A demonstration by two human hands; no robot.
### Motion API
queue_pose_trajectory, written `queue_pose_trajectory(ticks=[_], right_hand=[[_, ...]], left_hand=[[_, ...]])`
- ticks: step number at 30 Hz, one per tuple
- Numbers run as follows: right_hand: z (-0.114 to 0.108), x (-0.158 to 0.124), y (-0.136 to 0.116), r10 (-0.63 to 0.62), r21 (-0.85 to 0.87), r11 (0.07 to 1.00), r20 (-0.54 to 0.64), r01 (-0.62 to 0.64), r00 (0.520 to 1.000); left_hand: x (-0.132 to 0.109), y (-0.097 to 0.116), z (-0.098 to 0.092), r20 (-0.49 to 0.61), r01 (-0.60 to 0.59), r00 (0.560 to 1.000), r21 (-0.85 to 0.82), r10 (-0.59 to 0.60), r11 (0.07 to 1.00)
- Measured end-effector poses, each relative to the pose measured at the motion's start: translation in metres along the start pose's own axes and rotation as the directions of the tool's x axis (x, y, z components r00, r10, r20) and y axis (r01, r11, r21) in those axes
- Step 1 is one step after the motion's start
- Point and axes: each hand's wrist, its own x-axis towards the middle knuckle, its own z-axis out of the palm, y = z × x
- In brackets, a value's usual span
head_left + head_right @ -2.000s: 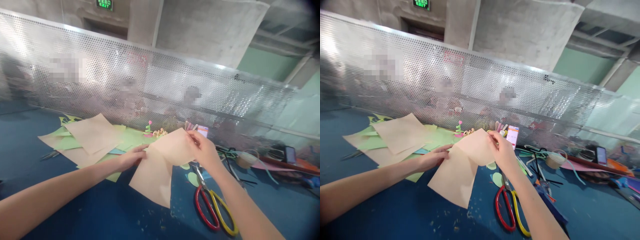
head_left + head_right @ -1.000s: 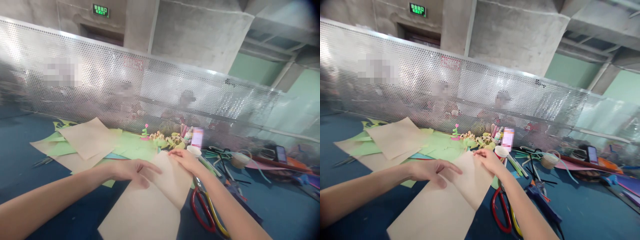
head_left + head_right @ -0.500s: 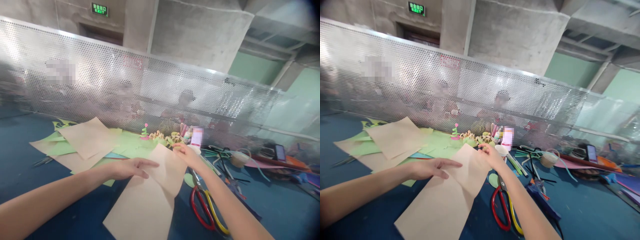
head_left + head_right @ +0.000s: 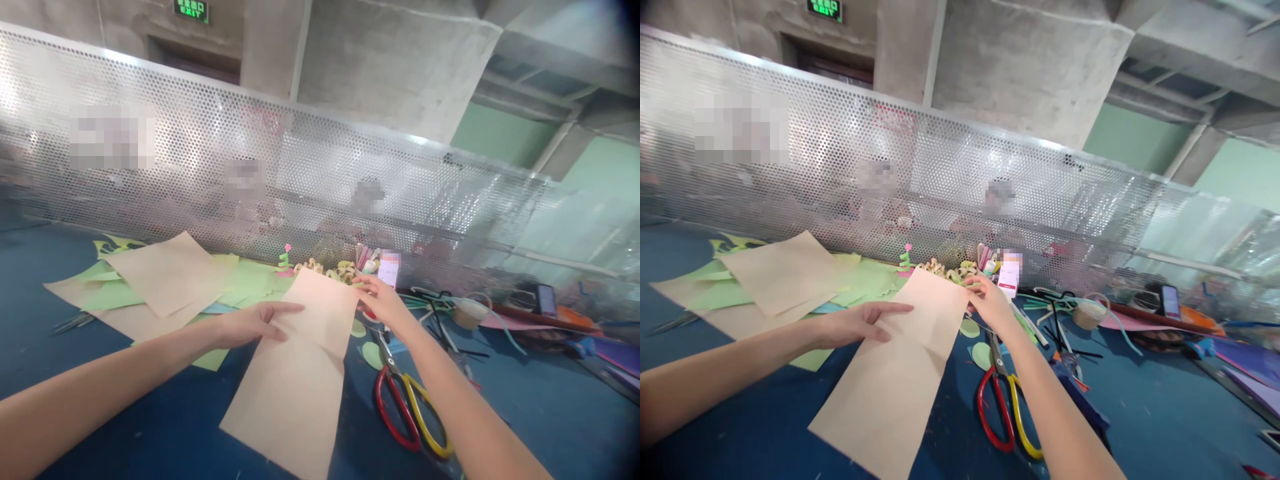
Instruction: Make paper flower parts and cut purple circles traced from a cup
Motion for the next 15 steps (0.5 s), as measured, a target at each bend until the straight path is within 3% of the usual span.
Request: queue_pose_trajectory(ticks=[4, 7, 10, 13, 15], right_hand=[[-0.026, -0.014, 0.01, 0.193, -0.215, 0.964, 0.169, -0.155, 0.966], [-0.039, -0.025, 0.021, 0.409, -0.346, 0.886, 0.269, -0.308, 0.872], [-0.039, -0.028, 0.03, 0.539, -0.429, 0.81, 0.277, -0.4, 0.796], [-0.034, -0.025, 0.034, 0.565, -0.473, 0.779, 0.244, -0.411, 0.788], [-0.031, -0.023, 0.037, 0.515, -0.474, 0.796, 0.206, -0.375, 0.832]], left_hand=[[0.001, 0.001, -0.006, -0.055, -0.005, 0.998, -0.009, 0.004, 1.0], [0.002, 0.002, -0.009, -0.083, -0.008, 0.996, 0.004, 0.008, 1.0], [0.002, 0.002, -0.01, -0.088, -0.003, 0.996, 0.002, 0.003, 1.0], [0.002, 0.002, -0.011, -0.078, -0.006, 0.997, -0.003, 0.005, 1.0], [0.002, 0.002, -0.012, -0.075, -0.008, 0.997, -0.004, 0.008, 1.0]])
